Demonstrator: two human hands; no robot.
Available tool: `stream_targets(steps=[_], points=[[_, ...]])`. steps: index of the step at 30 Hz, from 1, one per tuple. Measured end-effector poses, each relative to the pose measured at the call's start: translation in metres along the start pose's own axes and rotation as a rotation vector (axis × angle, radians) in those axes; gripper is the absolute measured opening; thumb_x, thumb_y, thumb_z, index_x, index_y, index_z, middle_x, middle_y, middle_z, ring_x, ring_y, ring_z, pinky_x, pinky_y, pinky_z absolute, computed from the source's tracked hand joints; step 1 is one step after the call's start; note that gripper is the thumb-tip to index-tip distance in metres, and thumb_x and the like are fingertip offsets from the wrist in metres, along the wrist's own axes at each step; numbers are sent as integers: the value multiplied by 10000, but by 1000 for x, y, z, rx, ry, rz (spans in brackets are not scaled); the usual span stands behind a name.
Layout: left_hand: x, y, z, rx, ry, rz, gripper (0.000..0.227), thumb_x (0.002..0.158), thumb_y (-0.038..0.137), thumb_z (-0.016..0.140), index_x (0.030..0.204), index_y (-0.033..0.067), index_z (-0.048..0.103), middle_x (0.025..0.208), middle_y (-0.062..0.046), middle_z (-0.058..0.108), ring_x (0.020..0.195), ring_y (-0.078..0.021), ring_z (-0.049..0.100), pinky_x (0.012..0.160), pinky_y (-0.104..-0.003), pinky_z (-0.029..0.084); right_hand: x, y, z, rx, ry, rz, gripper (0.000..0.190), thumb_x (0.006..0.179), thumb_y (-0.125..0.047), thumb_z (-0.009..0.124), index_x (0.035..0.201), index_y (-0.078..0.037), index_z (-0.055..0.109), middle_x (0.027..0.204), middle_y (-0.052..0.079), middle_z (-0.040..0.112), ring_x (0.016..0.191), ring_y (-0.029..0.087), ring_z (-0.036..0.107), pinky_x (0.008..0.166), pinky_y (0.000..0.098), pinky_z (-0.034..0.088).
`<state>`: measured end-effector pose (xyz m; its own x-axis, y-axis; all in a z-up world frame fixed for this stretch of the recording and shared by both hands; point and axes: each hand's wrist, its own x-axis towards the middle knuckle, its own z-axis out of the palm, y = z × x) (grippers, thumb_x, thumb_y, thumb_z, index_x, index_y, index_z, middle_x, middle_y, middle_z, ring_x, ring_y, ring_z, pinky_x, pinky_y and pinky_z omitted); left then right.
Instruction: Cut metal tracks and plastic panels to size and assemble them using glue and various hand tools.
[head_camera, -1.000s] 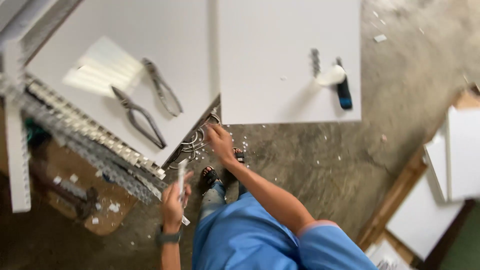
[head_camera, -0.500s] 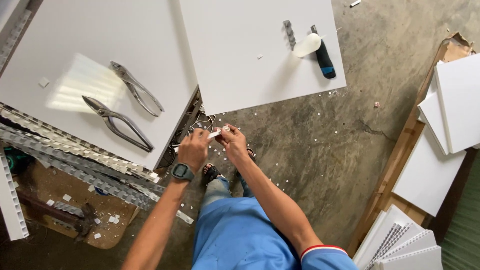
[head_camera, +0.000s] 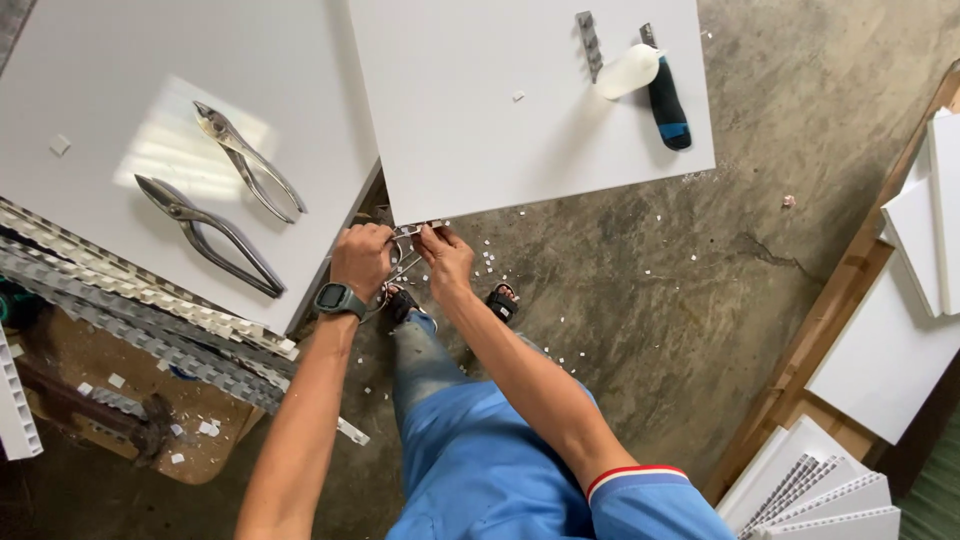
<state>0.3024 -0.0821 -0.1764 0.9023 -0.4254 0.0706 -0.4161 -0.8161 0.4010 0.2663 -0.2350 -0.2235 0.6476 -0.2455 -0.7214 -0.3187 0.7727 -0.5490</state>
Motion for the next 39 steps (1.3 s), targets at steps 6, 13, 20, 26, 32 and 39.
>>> stream_targets(steps=[6, 13, 20, 26, 32, 39], points=[[13, 2, -17, -22, -30, 4, 59, 911, 115, 728, 945, 79, 758, 875, -83, 743, 764, -233, 663, 752, -390, 513, -15, -8, 15, -21, 78, -68, 289, 892, -45, 712, 1155, 65, 666, 1062, 141, 739, 902, 229, 737, 829, 338, 644], [12, -4, -18, -17, 25, 99, 48, 884, 111, 734, 915, 87, 761, 868, -72, 738, 758, -231, 657, 723, -375, 528, -18, -5, 15, -28, 29, -130, 173, 933, -69, 701, 1075, 23, 665, 1029, 149, 727, 907, 232, 736, 834, 364, 637], [8, -9, -9, -20, 93, 132, 68, 884, 53, 725, 932, 88, 759, 918, -60, 737, 794, -224, 663, 745, -360, 538, -22, -5, 20, -115, 32, -192, 190, 973, -71, 645, 1116, 54, 651, 1027, 141, 731, 914, 226, 741, 853, 368, 643], [13, -1, -21, -43, 92, 107, 37, 872, 68, 728, 900, 84, 746, 896, -62, 725, 809, -242, 670, 756, -375, 537, -24, -4, 23, -59, 18, -193, 192, 993, -53, 622, 1143, 67, 627, 1057, 134, 725, 934, 226, 734, 864, 364, 629], [13, -13, -10, -69, 34, 96, 62, 888, 67, 717, 929, 90, 757, 917, -61, 736, 804, -229, 673, 761, -374, 537, -21, -6, 23, -67, 58, -188, 215, 972, -66, 622, 1148, 58, 623, 1052, 162, 725, 916, 249, 737, 857, 391, 644], [21, -1, -24, -16, 141, 120, 323, 797, 147, 805, 1085, 46, 700, 922, -92, 742, 833, -243, 696, 776, -387, 561, -19, -11, 23, -54, 38, -152, 232, 985, -74, 630, 1169, 66, 627, 1092, 167, 720, 949, 245, 723, 887, 388, 629]])
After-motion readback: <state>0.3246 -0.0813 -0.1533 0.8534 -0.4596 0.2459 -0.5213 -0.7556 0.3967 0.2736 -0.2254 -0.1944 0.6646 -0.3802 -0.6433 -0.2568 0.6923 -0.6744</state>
